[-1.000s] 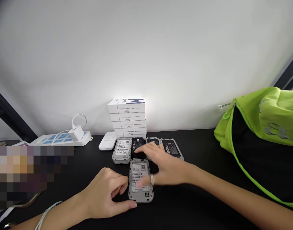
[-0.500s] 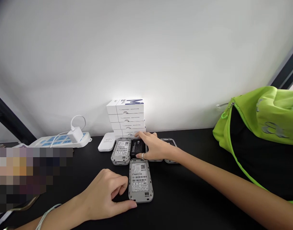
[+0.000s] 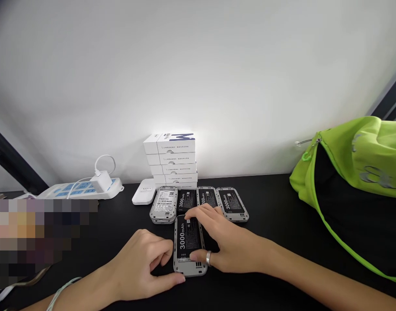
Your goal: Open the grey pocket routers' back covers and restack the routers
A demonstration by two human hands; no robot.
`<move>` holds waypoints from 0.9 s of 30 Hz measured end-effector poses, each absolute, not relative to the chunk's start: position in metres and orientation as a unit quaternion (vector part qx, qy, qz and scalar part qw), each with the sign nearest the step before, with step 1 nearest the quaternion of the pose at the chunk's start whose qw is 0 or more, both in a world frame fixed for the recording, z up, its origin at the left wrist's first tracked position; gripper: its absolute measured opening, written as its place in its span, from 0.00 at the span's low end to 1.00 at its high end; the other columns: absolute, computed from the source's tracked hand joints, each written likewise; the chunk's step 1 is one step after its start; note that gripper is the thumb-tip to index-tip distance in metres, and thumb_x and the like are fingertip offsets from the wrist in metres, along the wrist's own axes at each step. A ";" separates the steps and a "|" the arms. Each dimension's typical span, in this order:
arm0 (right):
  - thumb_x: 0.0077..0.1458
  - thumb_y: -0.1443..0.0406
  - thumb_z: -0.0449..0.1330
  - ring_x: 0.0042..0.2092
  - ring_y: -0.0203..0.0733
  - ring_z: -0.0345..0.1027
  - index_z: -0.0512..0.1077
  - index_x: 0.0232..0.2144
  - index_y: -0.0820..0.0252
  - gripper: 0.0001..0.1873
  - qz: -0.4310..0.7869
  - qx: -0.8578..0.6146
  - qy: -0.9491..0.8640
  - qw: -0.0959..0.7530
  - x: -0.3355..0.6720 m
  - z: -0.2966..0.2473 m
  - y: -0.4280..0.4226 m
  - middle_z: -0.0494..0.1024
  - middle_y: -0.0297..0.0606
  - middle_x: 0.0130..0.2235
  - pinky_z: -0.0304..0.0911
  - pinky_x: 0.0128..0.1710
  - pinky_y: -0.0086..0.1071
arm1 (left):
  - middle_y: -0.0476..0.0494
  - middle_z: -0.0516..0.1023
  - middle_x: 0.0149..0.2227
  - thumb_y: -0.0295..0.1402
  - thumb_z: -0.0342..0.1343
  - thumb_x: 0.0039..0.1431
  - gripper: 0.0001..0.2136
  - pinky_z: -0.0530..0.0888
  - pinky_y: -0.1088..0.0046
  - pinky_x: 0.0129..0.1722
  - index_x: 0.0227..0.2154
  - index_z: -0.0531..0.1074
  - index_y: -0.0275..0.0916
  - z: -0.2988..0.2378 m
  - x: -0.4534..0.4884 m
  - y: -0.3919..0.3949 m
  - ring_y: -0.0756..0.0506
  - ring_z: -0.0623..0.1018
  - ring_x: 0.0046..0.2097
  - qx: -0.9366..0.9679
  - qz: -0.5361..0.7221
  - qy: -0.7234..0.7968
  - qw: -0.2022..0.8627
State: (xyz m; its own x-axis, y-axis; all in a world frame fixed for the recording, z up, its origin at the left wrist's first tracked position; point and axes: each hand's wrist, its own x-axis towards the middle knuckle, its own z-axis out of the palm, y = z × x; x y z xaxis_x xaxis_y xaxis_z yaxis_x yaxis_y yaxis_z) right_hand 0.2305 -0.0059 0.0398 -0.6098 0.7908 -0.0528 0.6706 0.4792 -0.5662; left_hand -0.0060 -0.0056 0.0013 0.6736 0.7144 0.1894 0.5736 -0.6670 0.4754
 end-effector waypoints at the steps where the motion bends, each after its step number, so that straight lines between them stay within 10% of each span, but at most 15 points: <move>1: 0.58 0.48 0.56 0.64 0.55 0.52 0.57 0.59 0.52 0.31 0.272 -0.421 -0.860 0.101 0.230 0.041 -0.007 0.64 0.44 0.60 0.44 0.64 0.56 | 0.58 0.58 0.15 0.41 0.65 0.48 0.22 0.52 0.76 0.21 0.18 0.55 0.38 0.001 -0.006 -0.006 0.55 0.57 0.18 0.896 0.184 0.357 0.191; 8: 0.55 0.40 0.53 0.67 0.69 0.38 0.54 0.64 0.69 0.48 0.131 -0.346 -0.929 0.032 0.226 0.030 -0.016 0.57 0.59 0.66 0.40 0.62 0.65 | 0.57 0.58 0.14 0.40 0.63 0.48 0.21 0.52 0.77 0.21 0.18 0.56 0.38 0.002 -0.006 -0.005 0.54 0.59 0.18 0.894 0.184 0.362 0.188; 21: 0.33 0.58 0.68 0.53 0.57 0.60 0.61 0.51 0.54 0.41 0.271 -0.375 -0.878 0.119 0.226 0.035 -0.026 0.66 0.43 0.50 0.54 0.58 0.54 | 0.55 0.59 0.15 0.56 0.50 0.56 0.25 0.52 0.76 0.20 0.19 0.57 0.39 0.001 -0.010 -0.004 0.53 0.58 0.17 0.891 0.211 0.322 0.241; 27: 0.35 0.61 0.69 0.65 0.67 0.48 0.56 0.60 0.43 0.49 0.271 -0.460 -0.840 0.093 0.282 0.033 -0.039 0.55 0.43 0.64 0.55 0.60 0.56 | 0.55 0.58 0.14 0.54 0.51 0.57 0.23 0.51 0.76 0.21 0.20 0.58 0.38 0.001 -0.010 -0.003 0.54 0.58 0.17 0.891 0.204 0.326 0.242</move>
State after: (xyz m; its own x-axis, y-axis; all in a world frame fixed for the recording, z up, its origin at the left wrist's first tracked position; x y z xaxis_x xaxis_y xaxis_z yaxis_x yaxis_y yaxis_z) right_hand 0.2822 -0.0387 0.0325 -0.5600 0.8232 -0.0933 0.7222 0.4299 -0.5418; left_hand -0.0104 -0.0027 0.0015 0.7040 0.6796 0.2061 0.4822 -0.6705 0.5637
